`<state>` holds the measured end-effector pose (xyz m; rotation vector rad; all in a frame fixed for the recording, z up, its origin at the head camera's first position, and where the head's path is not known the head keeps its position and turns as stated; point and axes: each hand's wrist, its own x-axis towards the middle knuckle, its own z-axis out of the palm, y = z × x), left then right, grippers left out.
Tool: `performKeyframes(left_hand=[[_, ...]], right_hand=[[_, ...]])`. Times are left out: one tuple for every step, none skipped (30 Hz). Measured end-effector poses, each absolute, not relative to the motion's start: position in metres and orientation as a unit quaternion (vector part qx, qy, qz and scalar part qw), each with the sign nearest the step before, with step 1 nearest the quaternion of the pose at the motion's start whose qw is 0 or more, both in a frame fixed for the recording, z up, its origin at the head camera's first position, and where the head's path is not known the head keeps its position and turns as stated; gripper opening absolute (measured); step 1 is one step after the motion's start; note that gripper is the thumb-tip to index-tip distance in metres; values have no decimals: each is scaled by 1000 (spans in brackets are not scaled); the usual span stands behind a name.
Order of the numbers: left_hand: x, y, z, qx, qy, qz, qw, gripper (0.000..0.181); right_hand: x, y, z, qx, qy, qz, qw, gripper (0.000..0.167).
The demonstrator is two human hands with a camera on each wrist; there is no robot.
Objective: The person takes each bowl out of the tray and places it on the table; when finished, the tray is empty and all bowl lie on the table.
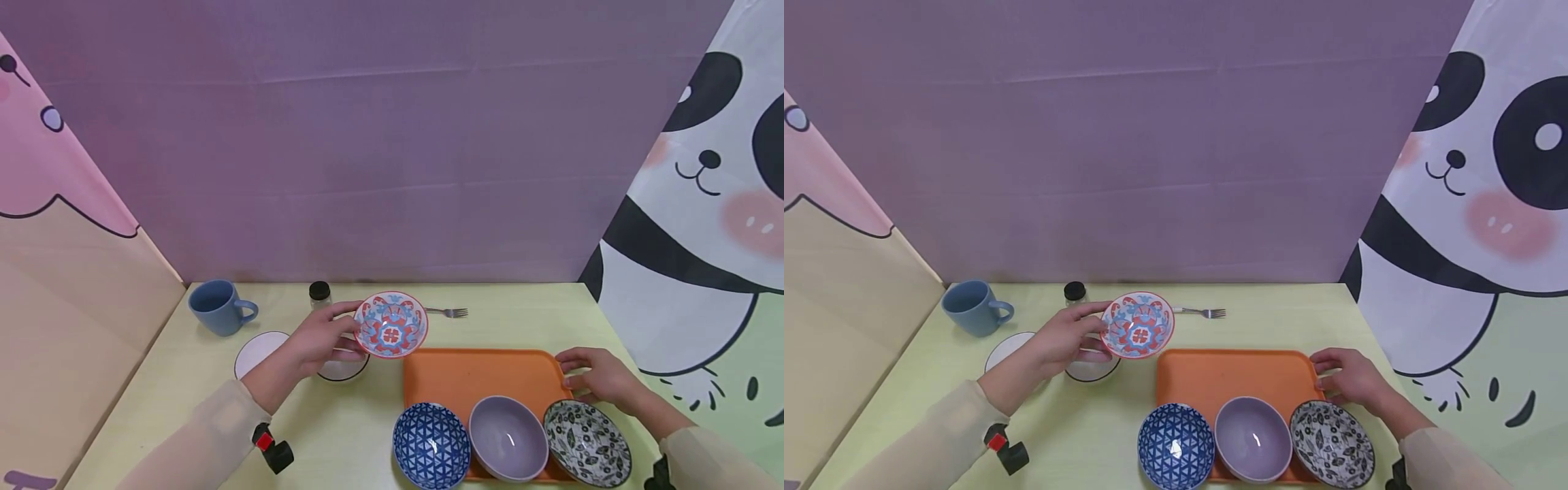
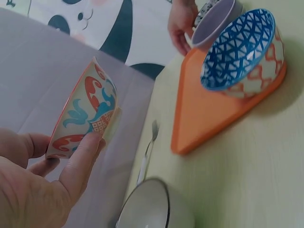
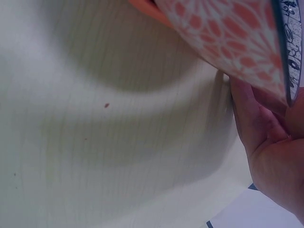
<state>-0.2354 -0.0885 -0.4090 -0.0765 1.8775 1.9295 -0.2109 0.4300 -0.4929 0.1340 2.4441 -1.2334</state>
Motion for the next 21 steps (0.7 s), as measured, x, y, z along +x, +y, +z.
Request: performKeyframes(left_hand=[[-235, -94, -408, -27, 683, 696, 218, 51], [-234, -100, -408, -26, 685, 695, 215, 51], [-233, -106, -407, -24, 687, 694, 214, 50], [-232, -112, -406, -24, 690, 692, 212, 50], [-231, -119, -406, -24, 691, 690, 212, 51], [-230, -125, -404, -25, 693, 689, 212, 51], [-229, -132, -403, -26, 695, 687, 212, 52], [-228, -138, -402, -29, 695, 686, 212, 52], [-228, -145, -400, -29, 697, 684, 213, 54], [-227, -151, -399, -31, 699, 682, 212, 55], [-226, -157, -398, -33, 699, 682, 210, 56], [-225, -162, -396, -37, 702, 681, 206, 55], [-225, -167, -395, -39, 703, 680, 203, 55], [-224, -172, -394, -39, 705, 679, 200, 56], [-223, -177, -394, -39, 706, 679, 198, 56], [-222, -181, -394, -43, 705, 681, 195, 56], [-222, -185, -394, -46, 703, 683, 192, 56], [-220, -189, -394, -47, 702, 684, 191, 56], [-219, -194, -395, -48, 699, 687, 190, 57], [-218, -198, -396, -47, 698, 689, 190, 57], [-216, -203, -397, -46, 696, 692, 189, 57]], right_hand=[[-211, 430, -493, 50, 874, -441, 199, 52], [-211, 430, -493, 48, 874, -440, 200, 52], [-211, 430, -493, 50, 874, -441, 200, 52], [-210, 430, -493, 51, 874, -440, 200, 52], [-210, 429, -493, 52, 874, -440, 201, 52], [-211, 429, -493, 52, 873, -440, 202, 52], [-211, 429, -493, 52, 873, -440, 202, 52], [-211, 429, -493, 51, 873, -441, 202, 52], [-211, 429, -493, 53, 872, -442, 202, 52], [-211, 429, -493, 52, 872, -442, 202, 52], [-211, 429, -493, 52, 872, -443, 202, 53], [-211, 430, -493, 51, 872, -443, 203, 53], [-211, 430, -493, 52, 872, -443, 202, 53], [-211, 430, -492, 52, 872, -443, 203, 53], [-211, 431, -492, 52, 872, -442, 203, 53], [-211, 431, -491, 53, 873, -441, 203, 52], [-210, 432, -491, 55, 873, -440, 203, 52], [-210, 432, -491, 57, 873, -439, 203, 52], [-210, 432, -490, 59, 873, -439, 204, 52], [-209, 433, -490, 60, 874, -437, 205, 51], [-209, 433, -490, 62, 874, -437, 205, 51]])
